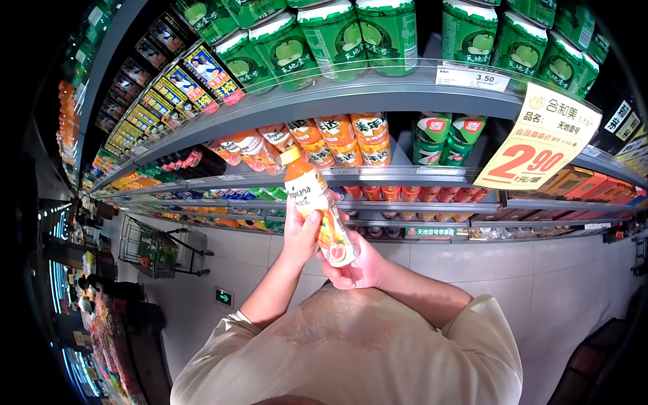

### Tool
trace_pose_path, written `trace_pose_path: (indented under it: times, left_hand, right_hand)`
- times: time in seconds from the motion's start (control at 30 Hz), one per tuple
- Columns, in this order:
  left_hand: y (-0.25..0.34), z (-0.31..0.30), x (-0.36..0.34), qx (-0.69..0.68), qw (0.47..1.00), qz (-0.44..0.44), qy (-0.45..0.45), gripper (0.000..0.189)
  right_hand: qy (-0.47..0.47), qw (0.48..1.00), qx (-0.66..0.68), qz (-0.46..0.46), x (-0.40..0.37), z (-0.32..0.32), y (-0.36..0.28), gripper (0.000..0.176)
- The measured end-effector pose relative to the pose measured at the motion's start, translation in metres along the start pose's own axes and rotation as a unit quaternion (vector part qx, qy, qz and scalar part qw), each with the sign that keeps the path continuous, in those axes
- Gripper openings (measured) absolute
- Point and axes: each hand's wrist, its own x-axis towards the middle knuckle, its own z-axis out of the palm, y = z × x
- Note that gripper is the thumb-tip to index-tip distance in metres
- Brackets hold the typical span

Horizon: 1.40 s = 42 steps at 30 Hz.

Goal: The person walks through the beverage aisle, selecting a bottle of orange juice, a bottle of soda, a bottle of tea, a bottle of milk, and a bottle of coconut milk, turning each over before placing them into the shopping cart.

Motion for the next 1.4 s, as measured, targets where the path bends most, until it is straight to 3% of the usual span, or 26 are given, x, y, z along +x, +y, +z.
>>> trace_pose_path:
  times: [0.03, 0.07, 0.3, 0.37, 0.63, 0.77, 0.8, 0.9, 1.17, 1.23, 1.3, 1.33, 1.4]
  left_hand:
    - [-0.003, -0.002, -0.001, -0.04, 0.998, -0.041, 0.023, 0.05]
    - [-0.008, -0.002, 0.0, -0.026, 0.999, -0.017, 0.036, 0.042]
    - [-0.004, -0.002, -0.005, -0.041, 0.996, -0.056, 0.057, 0.042]
    - [-0.007, -0.003, -0.005, -0.041, 0.996, -0.057, 0.055, 0.043]
    - [-0.009, -0.012, -0.008, 0.033, 0.999, -0.02, 0.019, 0.053]
    - [-0.006, -0.029, -0.018, 0.021, 0.999, -0.013, 0.034, 0.053]
    - [-0.004, -0.036, -0.021, 0.004, 0.999, -0.016, 0.038, 0.053]
    - [0.001, -0.061, -0.031, 0.003, 0.998, -0.002, 0.059, 0.052]
    - [0.032, -0.143, -0.065, -0.027, 0.989, 0.04, 0.142, 0.05]
    - [0.048, -0.165, -0.079, -0.062, 0.983, 0.015, 0.172, 0.057]
    - [0.055, -0.191, -0.095, -0.068, 0.978, 0.038, 0.194, 0.057]
    - [0.064, -0.204, -0.104, -0.061, 0.979, 0.041, 0.193, 0.058]
    - [0.078, -0.228, -0.124, -0.049, 0.977, 0.051, 0.2, 0.06]
  right_hand:
    - [0.006, 0.999, -0.03, 0.012, 0.0, -0.004, 0.0, 0.067]
    - [-0.014, 1.0, -0.021, 0.009, 0.0, -0.007, 0.001, 0.068]
    - [0.002, 0.998, -0.067, 0.015, 0.0, -0.004, 0.002, 0.067]
    - [0.039, 0.998, -0.026, -0.046, 0.002, -0.007, 0.007, 0.062]
    - [0.103, 0.989, -0.041, -0.093, 0.016, 0.002, 0.004, 0.055]
    - [0.12, 0.987, -0.061, -0.094, 0.031, 0.003, 0.012, 0.072]
    - [0.019, 0.996, -0.051, -0.069, 0.033, -0.014, 0.012, 0.072]
    - [-0.013, 0.993, -0.099, -0.067, 0.057, -0.025, 0.019, 0.069]
    - [0.02, 0.989, -0.145, 0.031, 0.144, -0.04, 0.036, 0.072]
    - [0.03, 0.989, -0.124, 0.072, 0.171, -0.038, 0.045, 0.073]
    - [0.069, 0.986, -0.108, 0.106, 0.2, -0.038, 0.055, 0.074]
    - [0.15, 0.976, -0.112, 0.111, 0.214, -0.027, 0.064, 0.075]
    - [0.149, 0.968, -0.162, 0.117, 0.245, -0.019, 0.078, 0.075]
